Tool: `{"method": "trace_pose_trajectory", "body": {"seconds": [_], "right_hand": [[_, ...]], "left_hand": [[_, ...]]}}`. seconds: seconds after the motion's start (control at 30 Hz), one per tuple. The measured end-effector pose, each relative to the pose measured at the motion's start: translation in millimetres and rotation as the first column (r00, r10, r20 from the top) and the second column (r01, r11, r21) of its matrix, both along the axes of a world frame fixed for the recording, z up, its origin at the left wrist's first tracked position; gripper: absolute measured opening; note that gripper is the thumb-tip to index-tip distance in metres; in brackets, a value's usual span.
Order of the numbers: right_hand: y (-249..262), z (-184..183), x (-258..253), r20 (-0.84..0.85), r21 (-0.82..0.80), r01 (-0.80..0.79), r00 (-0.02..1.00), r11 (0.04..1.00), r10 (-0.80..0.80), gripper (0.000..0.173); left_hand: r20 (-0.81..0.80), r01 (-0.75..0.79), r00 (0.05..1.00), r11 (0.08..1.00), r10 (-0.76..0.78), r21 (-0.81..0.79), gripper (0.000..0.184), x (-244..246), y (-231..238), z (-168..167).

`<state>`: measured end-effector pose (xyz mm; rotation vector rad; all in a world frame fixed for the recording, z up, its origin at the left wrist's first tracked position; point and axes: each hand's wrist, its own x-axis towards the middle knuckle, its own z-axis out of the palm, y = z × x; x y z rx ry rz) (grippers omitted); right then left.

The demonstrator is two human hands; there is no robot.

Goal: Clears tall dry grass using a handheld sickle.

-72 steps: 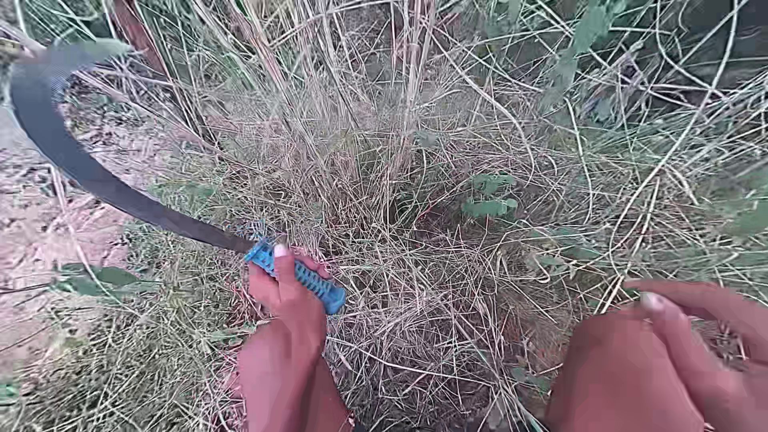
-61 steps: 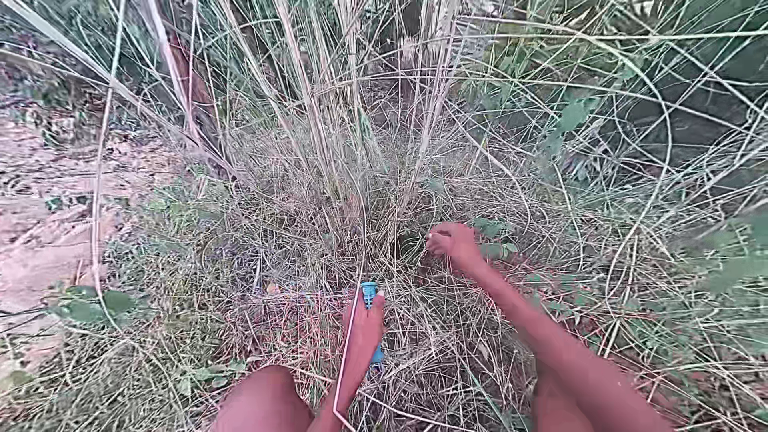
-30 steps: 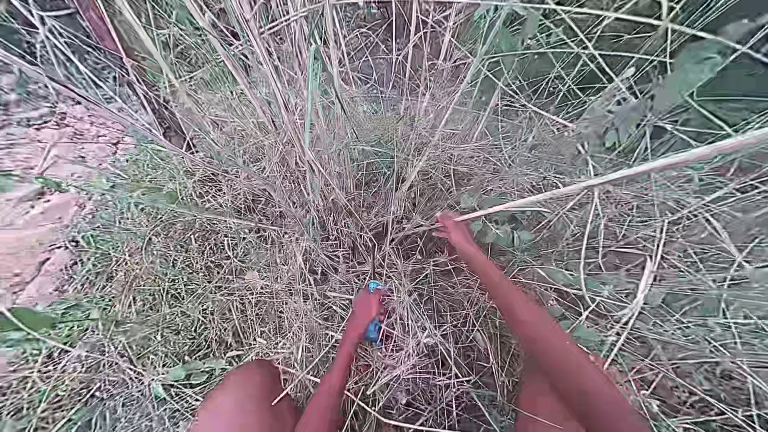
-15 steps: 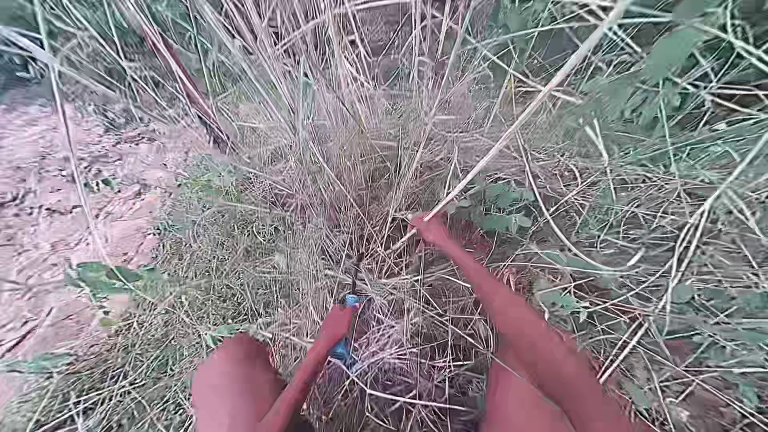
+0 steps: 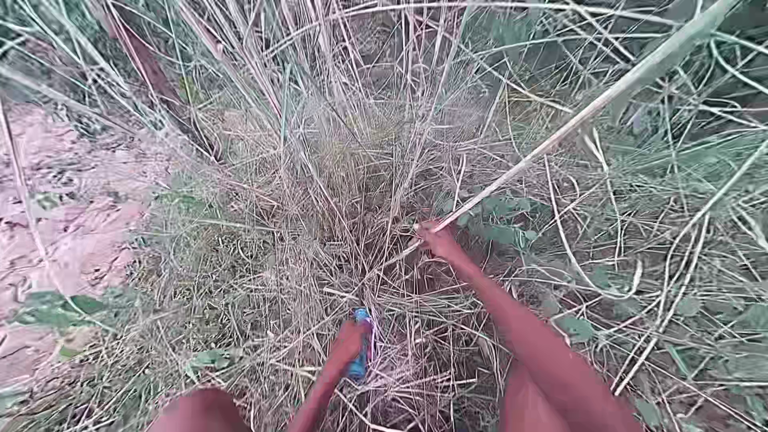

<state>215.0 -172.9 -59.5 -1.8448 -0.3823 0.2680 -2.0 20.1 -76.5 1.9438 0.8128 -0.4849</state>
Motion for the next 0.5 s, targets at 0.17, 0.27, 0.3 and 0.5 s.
{"method": "trace_pose_trajectory", "body": {"seconds": [0.17, 0.27, 0.3, 0.5], "right_hand": [[-17.7, 11.9, 7.6, -0.039, -0.013, 0.108, 0.993, 0.994, -0.109, 0.038], [-1.9, -3.4, 10.3, -0.046, -0.001, 0.048, 0.998, 0.999, -0.048, 0.036], [0.6, -6.9, 9.8, -0.063, -0.019, 0.017, 0.998, 1.0, -0.018, 0.038], [-24.3, -15.3, 8.7, -0.133, -0.03, 0.132, 0.982, 0.991, -0.134, 0.04]], "left_hand": [[-0.033, 0.018, 0.999, 0.968, -0.027, -0.252, 0.03, 109.8, -3.1, -11.4], [-0.099, 0.001, 0.995, 0.971, -0.026, -0.238, 0.029, 94.7, 22.6, -21.5], [-0.105, -0.007, 0.994, 0.982, -0.013, -0.191, 0.035, 63.1, 13.0, -17.8], [-0.085, -0.224, 0.974, 0.952, 0.211, -0.208, 0.028, -202.7, -39.1, 81.0]]}}
